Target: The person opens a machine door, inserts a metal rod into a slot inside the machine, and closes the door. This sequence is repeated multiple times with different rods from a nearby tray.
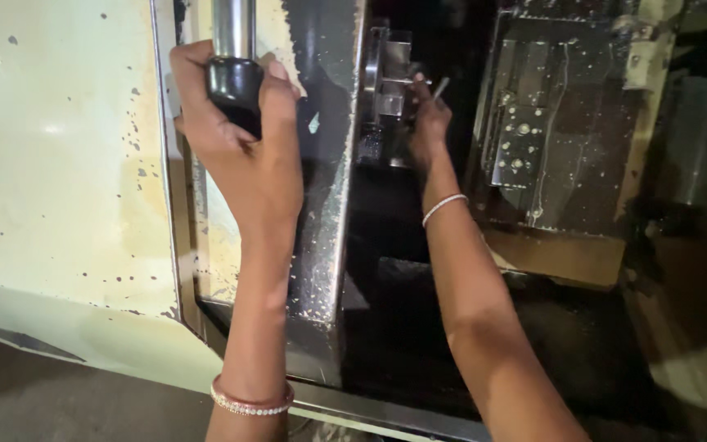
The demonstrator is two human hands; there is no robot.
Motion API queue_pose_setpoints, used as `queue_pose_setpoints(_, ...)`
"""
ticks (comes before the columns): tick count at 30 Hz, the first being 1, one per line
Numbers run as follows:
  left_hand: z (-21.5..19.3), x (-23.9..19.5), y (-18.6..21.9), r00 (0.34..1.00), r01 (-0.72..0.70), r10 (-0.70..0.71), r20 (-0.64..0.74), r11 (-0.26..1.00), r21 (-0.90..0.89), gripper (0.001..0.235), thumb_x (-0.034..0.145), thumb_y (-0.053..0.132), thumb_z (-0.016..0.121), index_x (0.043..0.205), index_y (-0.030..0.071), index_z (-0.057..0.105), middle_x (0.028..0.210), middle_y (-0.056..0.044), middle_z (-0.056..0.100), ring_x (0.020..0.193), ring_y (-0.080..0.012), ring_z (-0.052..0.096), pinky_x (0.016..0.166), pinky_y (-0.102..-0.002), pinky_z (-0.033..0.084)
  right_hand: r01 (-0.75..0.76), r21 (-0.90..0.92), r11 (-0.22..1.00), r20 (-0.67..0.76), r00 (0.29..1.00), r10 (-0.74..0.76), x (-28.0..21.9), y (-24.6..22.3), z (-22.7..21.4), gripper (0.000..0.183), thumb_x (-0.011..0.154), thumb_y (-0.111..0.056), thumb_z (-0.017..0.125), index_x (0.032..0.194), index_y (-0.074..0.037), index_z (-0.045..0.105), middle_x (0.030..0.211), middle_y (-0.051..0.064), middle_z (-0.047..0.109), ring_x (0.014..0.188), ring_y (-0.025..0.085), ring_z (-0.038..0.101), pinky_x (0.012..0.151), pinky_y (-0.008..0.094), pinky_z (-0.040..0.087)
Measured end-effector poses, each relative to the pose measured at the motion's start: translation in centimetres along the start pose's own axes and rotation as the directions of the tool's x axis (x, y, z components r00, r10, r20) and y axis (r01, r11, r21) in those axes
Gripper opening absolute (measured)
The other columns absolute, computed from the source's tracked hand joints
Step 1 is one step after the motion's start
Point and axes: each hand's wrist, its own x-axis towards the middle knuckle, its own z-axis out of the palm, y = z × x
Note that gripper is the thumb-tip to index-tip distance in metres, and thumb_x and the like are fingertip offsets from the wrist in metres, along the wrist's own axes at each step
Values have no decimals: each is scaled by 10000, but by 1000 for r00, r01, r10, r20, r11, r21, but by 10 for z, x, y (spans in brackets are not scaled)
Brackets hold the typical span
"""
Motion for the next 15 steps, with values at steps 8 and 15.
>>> queue_pose_setpoints(8, -1, -1, -4, 1000, -9, 10, 19, 999, -54, 237, 1129, 144, 638, 1198, 37, 438, 883, -62, 673, 788, -69, 651, 720, -208, 536, 171, 34, 985, -350, 925, -149, -1, -13, -7, 507, 922, -539, 715, 947, -32, 710, 738, 31, 585, 601, 139, 472, 540, 335, 431)
queue_pose_setpoints(15, -2, 0, -3, 999, -38, 40, 24, 996, -79, 211, 1120, 129, 637, 1180, 43, 454, 901, -63, 688, 801, -73, 678, 737, -205, 559, -10, 172, 985, -48, 999, 18, -29, -33, 6, 536, 899, -516, 703, 1096, -20, 658, 940, 129, 713, 783, 287, 689, 728, 454, 583)
